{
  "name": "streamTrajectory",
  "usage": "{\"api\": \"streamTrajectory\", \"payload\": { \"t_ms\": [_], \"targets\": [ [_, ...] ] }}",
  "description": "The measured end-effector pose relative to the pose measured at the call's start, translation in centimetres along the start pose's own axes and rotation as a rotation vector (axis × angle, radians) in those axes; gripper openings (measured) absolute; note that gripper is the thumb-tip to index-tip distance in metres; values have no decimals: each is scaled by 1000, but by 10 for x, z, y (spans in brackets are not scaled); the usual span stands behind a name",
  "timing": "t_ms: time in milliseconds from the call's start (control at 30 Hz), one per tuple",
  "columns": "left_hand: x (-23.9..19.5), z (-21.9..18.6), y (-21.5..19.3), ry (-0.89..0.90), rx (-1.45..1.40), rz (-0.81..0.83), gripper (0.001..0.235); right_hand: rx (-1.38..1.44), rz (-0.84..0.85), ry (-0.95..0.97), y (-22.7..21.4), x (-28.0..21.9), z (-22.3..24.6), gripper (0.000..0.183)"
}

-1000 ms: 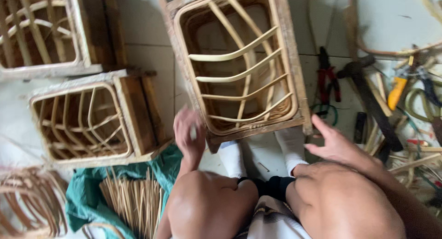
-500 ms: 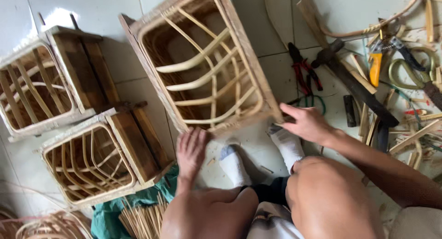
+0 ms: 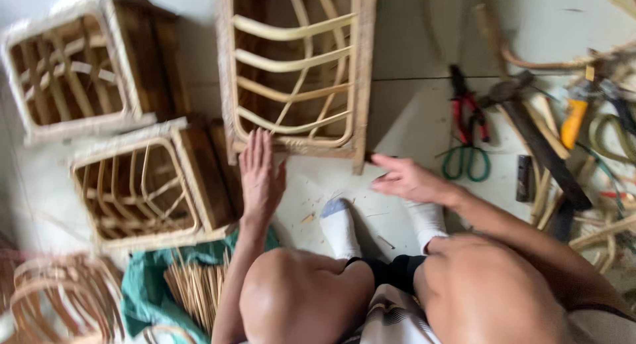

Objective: The person assembles a rectangular bamboo basket by inserting curved bamboo strips into a wooden frame, securing them with a hammer, trimming excess with pliers, and applying glue to the joints.

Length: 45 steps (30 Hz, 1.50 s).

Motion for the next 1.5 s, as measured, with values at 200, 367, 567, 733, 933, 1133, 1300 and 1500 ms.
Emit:
{"api": "streamTrajectory", "payload": {
  "t_ms": [200, 367, 567, 733, 933, 1133, 1300, 1500],
  "targets": [
    [-29, -11, 28, -37, -27, -102, 83, -192, -307, 59, -58, -17, -11, 64],
    [-27, -12, 33, 20, -58, -239, 78, -391, -569, 24, -87, -56, -3, 52],
    [16, -68, 32, 368, -273, -414, 77, -372, -633, 20, -98, -60, 8, 55],
    [70, -110, 31, 128, -421, -312, 96, -398, -664, -67, -94, -43, 58, 55],
    [73, -113, 31, 157, -384, -295, 86, -914, -794, -261, -138, 6, 136, 76],
    [25, -94, 15, 296, -420, -219, 79, -1697, -827, -507, -160, 100, 169, 85],
    [-11, -71, 3, 249, -354, -159, 78, -1639, -639, -614, -151, 86, 142, 47],
    [-44, -40, -11, 210, -192, -115, 62, -1653, -565, -541, -115, 43, 117, 37]
  ]
}}
Point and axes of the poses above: each hand's wrist, its own x-axis towards the middle knuckle, its own y-axis out of the palm, z = x × y, the point moved 1 cm from there along x, towards the middle knuckle, and after that the axes turned 14 degrees about y, right-handed, at the moved point
